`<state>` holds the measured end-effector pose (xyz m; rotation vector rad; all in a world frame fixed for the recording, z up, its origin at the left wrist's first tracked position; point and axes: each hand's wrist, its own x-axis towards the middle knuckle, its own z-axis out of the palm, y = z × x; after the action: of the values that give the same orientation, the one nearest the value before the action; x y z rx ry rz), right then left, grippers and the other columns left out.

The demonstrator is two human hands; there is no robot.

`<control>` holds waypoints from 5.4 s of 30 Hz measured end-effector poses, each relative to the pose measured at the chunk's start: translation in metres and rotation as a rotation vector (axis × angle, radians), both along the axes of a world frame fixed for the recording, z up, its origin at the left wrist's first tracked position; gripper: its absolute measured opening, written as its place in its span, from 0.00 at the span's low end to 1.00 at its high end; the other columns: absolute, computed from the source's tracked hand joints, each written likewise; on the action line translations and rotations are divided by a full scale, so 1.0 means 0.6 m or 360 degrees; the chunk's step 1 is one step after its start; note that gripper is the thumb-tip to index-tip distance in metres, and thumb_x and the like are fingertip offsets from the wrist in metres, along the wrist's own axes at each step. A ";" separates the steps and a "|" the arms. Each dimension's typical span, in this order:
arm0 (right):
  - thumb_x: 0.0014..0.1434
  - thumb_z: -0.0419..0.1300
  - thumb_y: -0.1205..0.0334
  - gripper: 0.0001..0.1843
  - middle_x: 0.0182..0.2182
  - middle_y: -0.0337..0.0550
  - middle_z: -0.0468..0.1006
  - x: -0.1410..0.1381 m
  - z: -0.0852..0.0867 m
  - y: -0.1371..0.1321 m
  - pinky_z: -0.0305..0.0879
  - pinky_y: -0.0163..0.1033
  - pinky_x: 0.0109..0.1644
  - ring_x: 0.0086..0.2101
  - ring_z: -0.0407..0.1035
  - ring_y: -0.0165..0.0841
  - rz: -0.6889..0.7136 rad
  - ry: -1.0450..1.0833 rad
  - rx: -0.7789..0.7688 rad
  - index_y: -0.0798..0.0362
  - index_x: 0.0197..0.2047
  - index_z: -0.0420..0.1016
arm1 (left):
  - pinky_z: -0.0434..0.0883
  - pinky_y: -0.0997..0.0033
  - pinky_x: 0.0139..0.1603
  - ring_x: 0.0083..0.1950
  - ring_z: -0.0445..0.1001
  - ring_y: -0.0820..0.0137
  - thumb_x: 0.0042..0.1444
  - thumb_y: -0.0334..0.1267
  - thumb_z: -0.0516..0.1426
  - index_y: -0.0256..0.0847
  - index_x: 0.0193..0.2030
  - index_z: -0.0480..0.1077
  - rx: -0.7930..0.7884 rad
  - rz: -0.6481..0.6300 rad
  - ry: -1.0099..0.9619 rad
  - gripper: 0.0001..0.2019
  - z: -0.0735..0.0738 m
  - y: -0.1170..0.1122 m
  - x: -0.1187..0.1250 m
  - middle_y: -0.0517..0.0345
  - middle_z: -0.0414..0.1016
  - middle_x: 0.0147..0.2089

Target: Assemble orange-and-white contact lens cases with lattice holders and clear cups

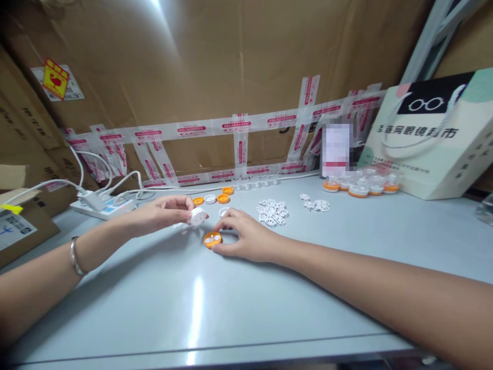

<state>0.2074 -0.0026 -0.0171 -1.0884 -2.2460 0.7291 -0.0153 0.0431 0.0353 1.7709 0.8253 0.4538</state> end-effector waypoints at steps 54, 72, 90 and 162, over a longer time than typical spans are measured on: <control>0.47 0.65 0.56 0.14 0.38 0.42 0.69 0.003 -0.002 0.005 0.60 0.38 0.50 0.42 0.66 0.33 0.0072 0.0112 -0.0010 0.54 0.37 0.76 | 0.67 0.68 0.47 0.46 0.71 0.67 0.58 0.31 0.53 0.40 0.49 0.69 0.1326 -0.0373 0.0518 0.13 -0.026 -0.058 0.030 0.51 0.72 0.45; 0.46 0.66 0.57 0.16 0.39 0.43 0.69 0.003 0.000 0.003 0.59 0.40 0.51 0.42 0.66 0.33 0.0060 0.0113 -0.0027 0.54 0.39 0.75 | 0.67 0.67 0.47 0.43 0.72 0.69 0.54 0.37 0.58 0.36 0.32 0.71 0.1072 -0.0347 0.0177 0.06 -0.030 -0.039 0.026 0.50 0.74 0.42; 0.47 0.64 0.56 0.17 0.36 0.42 0.74 0.006 0.005 -0.001 0.63 0.37 0.45 0.38 0.68 0.31 0.0084 0.0184 -0.0081 0.54 0.40 0.74 | 0.66 0.69 0.46 0.44 0.70 0.68 0.56 0.38 0.55 0.39 0.39 0.71 0.1378 -0.0242 0.0577 0.07 -0.013 -0.053 0.009 0.53 0.72 0.42; 0.51 0.60 0.61 0.06 0.32 0.41 0.73 0.009 0.019 -0.014 0.63 0.35 0.39 0.34 0.66 0.30 0.0185 -0.0072 0.0154 0.54 0.33 0.71 | 0.65 0.72 0.42 0.38 0.73 0.69 0.54 0.36 0.59 0.38 0.39 0.74 0.1475 -0.0245 0.0757 0.07 -0.018 -0.071 0.026 0.54 0.77 0.38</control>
<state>0.2129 -0.0112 -0.0055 -0.9435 -2.3731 0.6406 0.0001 0.0007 0.0248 2.8571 0.8511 0.3304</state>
